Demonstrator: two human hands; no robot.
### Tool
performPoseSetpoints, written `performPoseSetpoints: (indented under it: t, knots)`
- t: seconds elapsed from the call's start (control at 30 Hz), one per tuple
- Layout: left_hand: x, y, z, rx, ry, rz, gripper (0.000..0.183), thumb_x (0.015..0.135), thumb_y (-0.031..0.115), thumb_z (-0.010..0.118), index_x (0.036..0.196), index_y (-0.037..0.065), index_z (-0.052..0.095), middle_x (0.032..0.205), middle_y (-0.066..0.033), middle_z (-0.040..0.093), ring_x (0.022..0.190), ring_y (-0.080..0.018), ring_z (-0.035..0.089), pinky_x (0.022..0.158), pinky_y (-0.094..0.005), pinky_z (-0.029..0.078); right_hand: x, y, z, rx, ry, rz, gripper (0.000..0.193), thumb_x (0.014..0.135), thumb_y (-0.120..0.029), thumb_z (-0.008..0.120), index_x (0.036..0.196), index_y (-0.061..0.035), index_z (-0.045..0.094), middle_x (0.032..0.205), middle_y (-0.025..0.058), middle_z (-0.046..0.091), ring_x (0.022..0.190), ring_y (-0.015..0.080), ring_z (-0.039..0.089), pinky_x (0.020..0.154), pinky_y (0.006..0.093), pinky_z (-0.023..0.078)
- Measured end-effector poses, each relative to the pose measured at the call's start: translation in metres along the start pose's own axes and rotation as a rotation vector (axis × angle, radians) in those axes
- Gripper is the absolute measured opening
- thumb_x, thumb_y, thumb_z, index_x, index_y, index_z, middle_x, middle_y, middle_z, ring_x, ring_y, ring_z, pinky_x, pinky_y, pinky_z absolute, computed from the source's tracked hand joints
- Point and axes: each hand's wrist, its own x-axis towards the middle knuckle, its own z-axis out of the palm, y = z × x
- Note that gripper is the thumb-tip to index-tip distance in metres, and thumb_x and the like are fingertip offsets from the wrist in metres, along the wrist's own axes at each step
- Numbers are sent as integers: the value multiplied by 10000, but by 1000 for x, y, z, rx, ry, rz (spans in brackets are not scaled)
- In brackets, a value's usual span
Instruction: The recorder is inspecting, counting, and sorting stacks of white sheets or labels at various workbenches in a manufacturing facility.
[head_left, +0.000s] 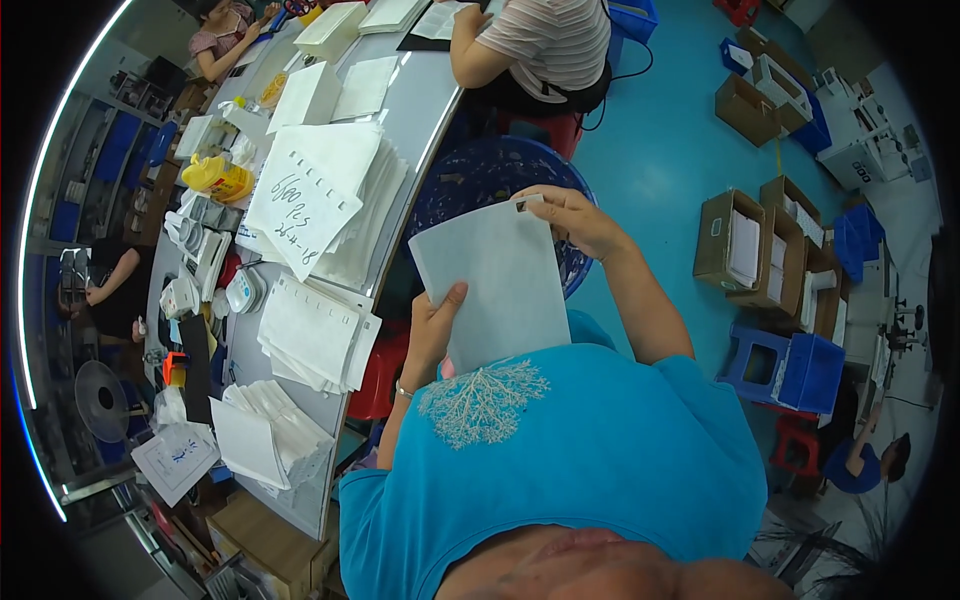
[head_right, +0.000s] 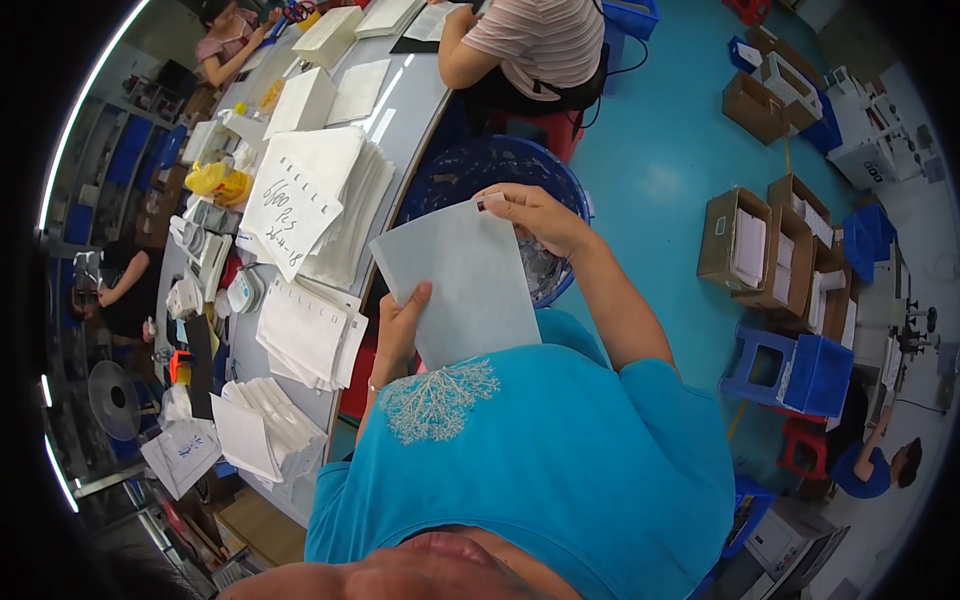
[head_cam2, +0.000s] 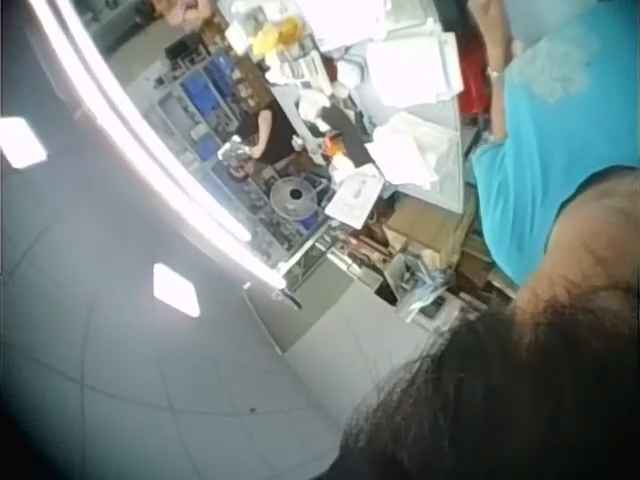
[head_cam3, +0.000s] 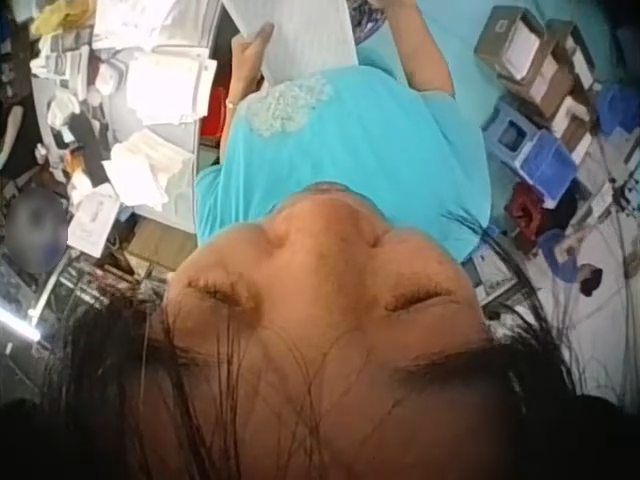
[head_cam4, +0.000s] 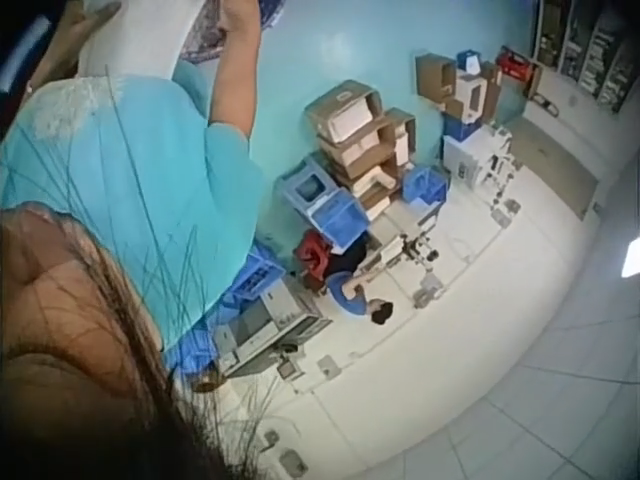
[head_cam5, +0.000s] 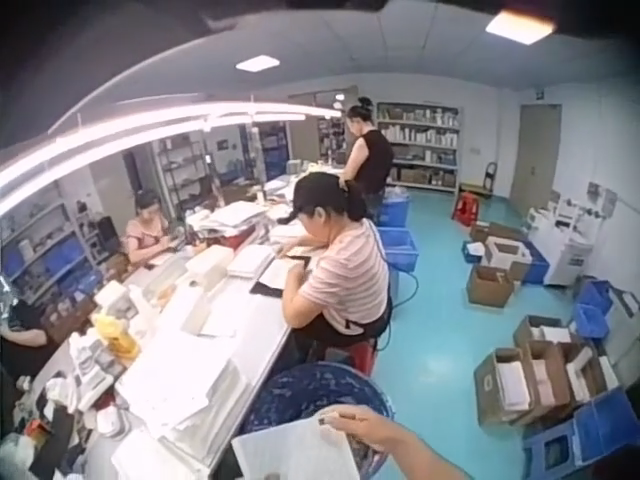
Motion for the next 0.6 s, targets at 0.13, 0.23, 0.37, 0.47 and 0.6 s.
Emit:
performPoseSetpoints:
  t: [0.13, 0.23, 0.37, 0.47, 0.6]
  knots:
    - [3, -1, -7, -3, -15, -21, 428, 912, 360, 619, 1053, -44, 614, 890, -90, 655, 776, -127, 602, 663, -261, 479, 11, 19, -6, 506, -68, 102, 269, 961, -220, 513, 1127, -37, 620, 982, 59, 672, 866, 129, 639, 732, 270, 518]
    - [5, -1, -18, -41, -5, 8, 425, 914, 354, 617, 1060, -45, 613, 894, -89, 653, 780, -126, 603, 665, -260, 479, 17, 25, 9, 507, -22, 58, 254, 967, -202, 496, 1111, -38, 626, 992, 83, 676, 878, 147, 657, 726, 290, 544]
    - [9, 2, -31, -2, -22, 12, 418, 920, 348, 611, 1060, -46, 617, 889, -84, 655, 774, -121, 601, 663, -257, 478, 31, 33, 18, 212, 167, 10, 212, 940, -170, 553, 1066, -24, 642, 949, 73, 677, 816, 122, 658, 682, 259, 540]
    - [9, 6, -43, 35, -32, -2, 413, 921, 346, 609, 1053, -45, 621, 887, -84, 656, 768, -116, 599, 659, -256, 476, 34, 47, 29, 11, 378, -117, 198, 927, -144, 573, 1064, -13, 630, 894, 53, 670, 745, 97, 642, 627, 223, 519]
    - [13, 5, -56, 11, -5, -34, 410, 917, 346, 614, 1037, -47, 625, 876, -85, 656, 761, -113, 597, 653, -255, 475, 25, 44, 43, 346, 350, 28, 197, 928, -145, 563, 1050, -4, 625, 851, 36, 660, 709, 82, 620, 598, 208, 494]
